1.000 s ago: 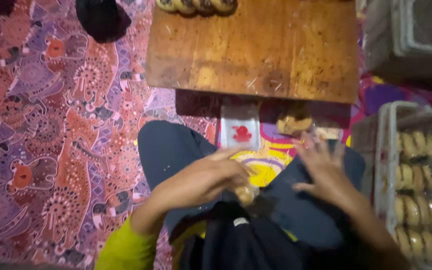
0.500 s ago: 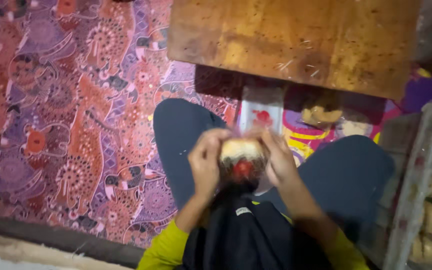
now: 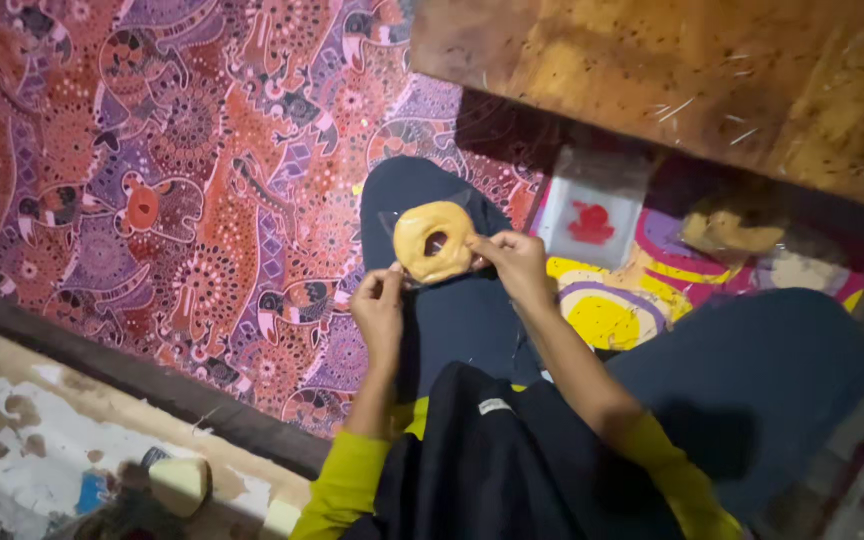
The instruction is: The person sits on the floor and repeatedly picks up doughnuts from a wooden board, places them into small plastic bags, and then puts the packaged doughnuts into a white plastic crate.
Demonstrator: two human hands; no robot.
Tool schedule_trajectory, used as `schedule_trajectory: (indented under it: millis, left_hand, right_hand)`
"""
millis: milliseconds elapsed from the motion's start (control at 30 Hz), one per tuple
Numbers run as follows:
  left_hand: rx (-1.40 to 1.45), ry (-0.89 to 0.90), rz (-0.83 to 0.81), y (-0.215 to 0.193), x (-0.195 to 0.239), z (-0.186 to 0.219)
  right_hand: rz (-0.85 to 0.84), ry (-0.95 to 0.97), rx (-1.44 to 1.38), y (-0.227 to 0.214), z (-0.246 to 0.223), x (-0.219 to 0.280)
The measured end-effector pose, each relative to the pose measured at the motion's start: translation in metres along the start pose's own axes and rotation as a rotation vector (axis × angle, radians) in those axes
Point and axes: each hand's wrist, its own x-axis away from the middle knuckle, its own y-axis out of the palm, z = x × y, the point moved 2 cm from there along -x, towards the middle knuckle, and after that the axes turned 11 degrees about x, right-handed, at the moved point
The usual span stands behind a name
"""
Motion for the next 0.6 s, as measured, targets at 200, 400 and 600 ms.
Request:
schedule_trajectory:
  millis: [200, 400, 600]
  left_hand:
    - [-0.091, -0.389, -0.388, 0.044, 0.002, 0.017]
    - [-0.119, -0.172, -0.86, 0.136, 0.008, -0.018]
    - [-1.056, 0.337, -0.989, 0.234, -0.055, -0.074]
  right_hand:
    - [-0.234, 0.216, -0.335, -0.054, 0.003, 0.009]
    - [0.46, -0.164, -0.347, -0.281, 0.003, 0.024]
    - [1.036, -0.24, 1.487, -0.321, -0.023, 0.013]
